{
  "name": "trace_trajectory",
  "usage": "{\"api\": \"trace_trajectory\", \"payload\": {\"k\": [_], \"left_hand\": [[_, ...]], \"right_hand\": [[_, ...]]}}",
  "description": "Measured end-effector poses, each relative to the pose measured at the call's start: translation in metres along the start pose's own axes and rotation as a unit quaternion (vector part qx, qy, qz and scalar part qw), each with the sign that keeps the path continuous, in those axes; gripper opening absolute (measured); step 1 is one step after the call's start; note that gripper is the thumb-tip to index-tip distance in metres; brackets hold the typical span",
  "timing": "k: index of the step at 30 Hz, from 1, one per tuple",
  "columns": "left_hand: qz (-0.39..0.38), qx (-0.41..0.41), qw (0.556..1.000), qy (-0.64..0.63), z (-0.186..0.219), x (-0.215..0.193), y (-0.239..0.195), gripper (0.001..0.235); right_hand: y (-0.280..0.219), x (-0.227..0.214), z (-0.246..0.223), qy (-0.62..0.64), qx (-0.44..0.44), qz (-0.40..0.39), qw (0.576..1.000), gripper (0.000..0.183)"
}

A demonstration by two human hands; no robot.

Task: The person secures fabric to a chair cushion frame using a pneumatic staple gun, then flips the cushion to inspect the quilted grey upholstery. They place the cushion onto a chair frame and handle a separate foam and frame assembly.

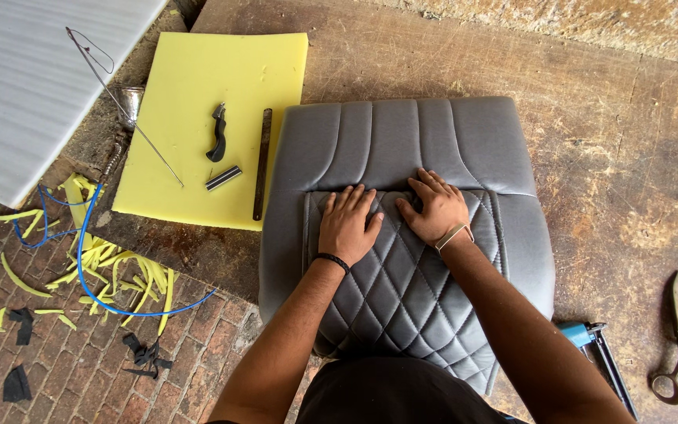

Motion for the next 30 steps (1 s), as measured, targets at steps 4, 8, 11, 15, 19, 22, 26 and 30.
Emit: {"api": "trace_trajectory", "payload": {"k": [4, 8, 11, 15, 19, 22, 26, 30], "left_hand": [[-0.048, -0.057, 0.996, 0.046, -0.026, -0.007, -0.007, 0.053], [0.02, -0.182, 0.982, 0.052, -0.106, -0.043, -0.032, 0.067], [-0.038, -0.295, 0.952, -0.071, -0.16, -0.031, -0.054, 0.081], [-0.091, -0.375, 0.838, -0.387, -0.205, -0.007, -0.09, 0.102], [-0.25, -0.482, 0.697, -0.469, -0.227, 0.04, -0.161, 0.116], [-0.251, -0.487, 0.673, -0.497, -0.246, 0.066, -0.204, 0.116], [-0.168, -0.531, 0.632, -0.539, -0.275, 0.113, -0.226, 0.107], [-0.117, -0.514, 0.613, -0.589, -0.282, 0.13, -0.221, 0.099]], "right_hand": [[-0.001, -0.001, 0.001, 0.011, -0.002, 0.003, 1.0, 0.052], [-0.005, -0.003, 0.005, 0.04, -0.002, 0.022, 0.999, 0.044], [-0.006, -0.001, 0.007, 0.051, 0.002, 0.028, 0.998, 0.042], [-0.002, -0.004, 0.007, 0.055, 0.023, 0.012, 0.998, 0.044], [-0.008, -0.021, 0.024, -0.126, 0.127, -0.076, 0.981, 0.077], [-0.03, -0.031, 0.045, -0.03, 0.263, -0.142, 0.954, 0.098], [-0.068, -0.058, 0.079, -0.017, 0.382, -0.112, 0.917, 0.104], [-0.118, -0.06, 0.133, 0.095, 0.495, -0.072, 0.861, 0.111]]}}
Point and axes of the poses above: each hand's wrist, its own y-axis towards the middle knuckle, its own x-axis out of the palm, z = x × y, the point moved 8 cm from there along y, towards the middle knuckle, and after that the axes turned 10 degrees about -x, right-handed, at the moved point
